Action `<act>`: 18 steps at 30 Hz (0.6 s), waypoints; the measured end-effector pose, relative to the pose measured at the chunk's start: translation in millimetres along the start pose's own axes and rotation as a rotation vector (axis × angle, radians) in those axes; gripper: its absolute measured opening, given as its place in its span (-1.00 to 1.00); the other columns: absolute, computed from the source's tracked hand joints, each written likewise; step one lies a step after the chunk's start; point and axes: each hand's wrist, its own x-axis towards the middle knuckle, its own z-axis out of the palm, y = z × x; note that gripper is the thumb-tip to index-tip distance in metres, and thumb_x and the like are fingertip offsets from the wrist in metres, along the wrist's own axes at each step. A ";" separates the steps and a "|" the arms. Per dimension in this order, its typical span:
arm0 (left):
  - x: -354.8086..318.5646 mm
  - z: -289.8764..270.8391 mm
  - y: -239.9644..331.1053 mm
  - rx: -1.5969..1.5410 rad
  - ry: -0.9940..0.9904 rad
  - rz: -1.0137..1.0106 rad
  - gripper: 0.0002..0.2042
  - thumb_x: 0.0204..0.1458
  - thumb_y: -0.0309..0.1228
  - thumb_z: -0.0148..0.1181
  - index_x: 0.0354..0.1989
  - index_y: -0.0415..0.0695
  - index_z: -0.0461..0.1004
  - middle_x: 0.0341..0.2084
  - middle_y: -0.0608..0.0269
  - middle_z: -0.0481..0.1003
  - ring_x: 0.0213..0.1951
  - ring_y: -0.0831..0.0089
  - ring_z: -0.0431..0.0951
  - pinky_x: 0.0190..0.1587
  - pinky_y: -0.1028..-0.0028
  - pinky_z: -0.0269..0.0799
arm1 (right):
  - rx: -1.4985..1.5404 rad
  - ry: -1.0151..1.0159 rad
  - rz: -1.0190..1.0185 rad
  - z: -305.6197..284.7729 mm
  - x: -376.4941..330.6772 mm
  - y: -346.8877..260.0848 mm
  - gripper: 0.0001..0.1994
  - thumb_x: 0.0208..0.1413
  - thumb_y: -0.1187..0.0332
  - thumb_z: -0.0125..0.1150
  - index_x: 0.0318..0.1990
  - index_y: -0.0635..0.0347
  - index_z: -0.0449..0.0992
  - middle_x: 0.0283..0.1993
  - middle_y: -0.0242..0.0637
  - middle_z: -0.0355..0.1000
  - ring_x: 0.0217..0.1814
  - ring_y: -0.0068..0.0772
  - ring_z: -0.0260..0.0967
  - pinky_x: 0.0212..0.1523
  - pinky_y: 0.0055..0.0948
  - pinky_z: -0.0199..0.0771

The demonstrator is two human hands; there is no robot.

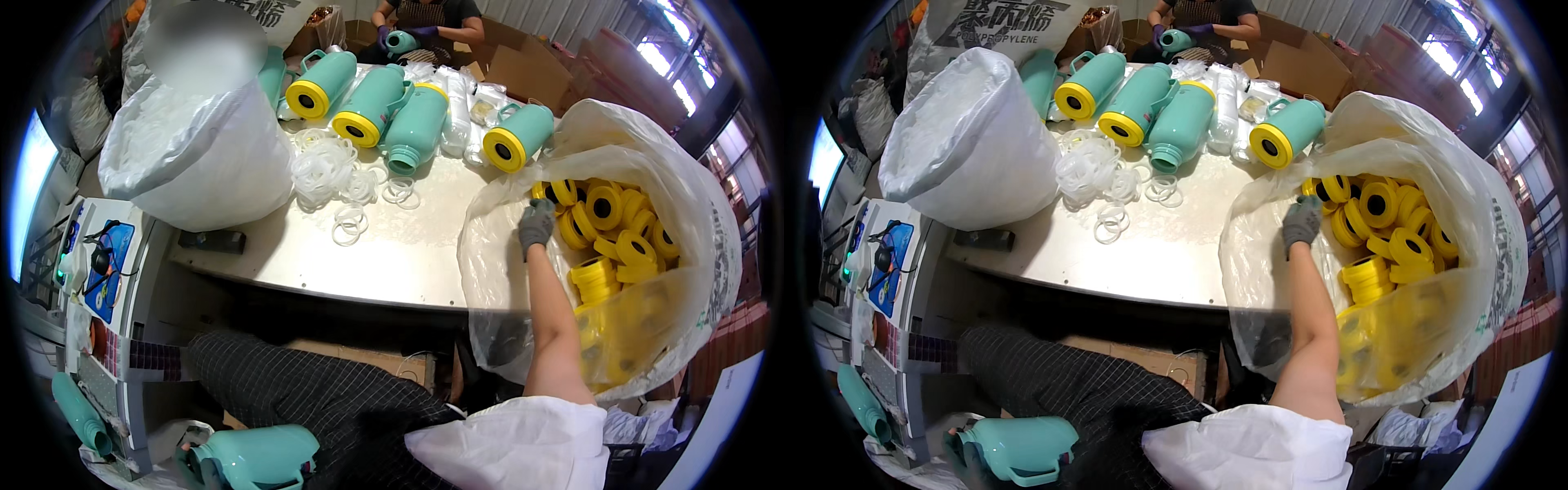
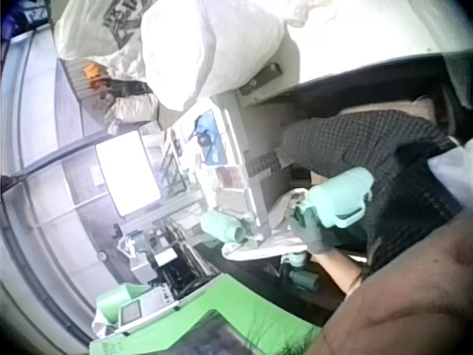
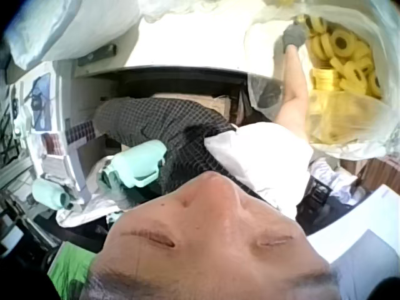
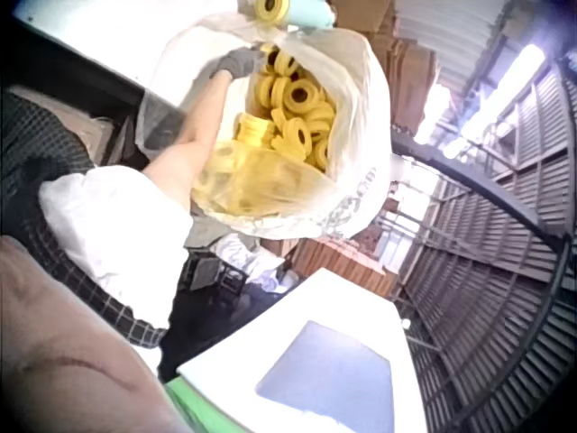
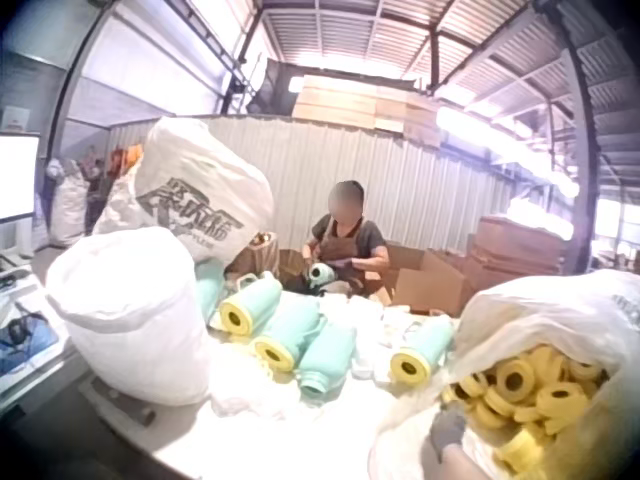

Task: The person assembles teal water bottles by inserting a small internal component, attaching a yellow lid, and applying a label. The person handles the bottles one at a time, placing the finished items on a nearby table.

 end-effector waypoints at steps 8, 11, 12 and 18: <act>10.2 2.3 7.3 0.142 -0.058 -0.052 -0.44 0.28 -0.42 0.29 0.40 -0.25 0.25 0.25 0.11 0.39 0.18 0.31 0.41 0.19 0.35 0.43 | -0.248 -0.148 -0.078 -12.5 6.5 0.4 -0.68 0.07 0.25 0.31 -0.04 0.16 0.54 0.06 -0.10 0.45 0.12 0.03 0.43 0.10 -0.04 0.45; -0.9 19.5 32.8 0.090 -0.071 -0.107 -0.42 0.27 -0.40 0.30 0.41 -0.28 0.24 0.29 0.05 0.36 0.24 0.27 0.36 0.25 0.30 0.38 | -0.136 -0.058 -0.374 -54.5 -52.0 -58.8 -0.69 -0.06 0.31 0.42 -0.15 0.10 0.49 -0.09 -0.16 0.47 -0.04 -0.02 0.45 -0.05 0.00 0.43; -2.7 21.3 32.9 0.061 -0.085 -0.041 -0.43 0.24 -0.41 0.26 0.39 -0.29 0.26 0.29 0.04 0.35 0.25 0.26 0.37 0.28 0.29 0.34 | -0.015 -0.078 -0.490 -66.2 -70.5 -78.8 -0.68 -0.10 0.35 0.45 -0.19 0.09 0.45 -0.15 -0.17 0.46 -0.11 -0.03 0.45 -0.11 0.01 0.43; -19.7 -12.3 3.5 0.379 0.098 0.199 -0.61 0.29 -0.45 0.04 0.29 -0.25 0.35 0.12 0.16 0.42 0.10 0.37 0.42 0.20 0.34 0.34 | 1.662 -0.870 0.383 -134.7 -215.9 -247.5 -0.77 0.29 0.31 0.32 -0.06 0.17 0.42 -0.16 -0.27 0.45 -0.12 -0.46 0.44 -0.09 -0.47 0.51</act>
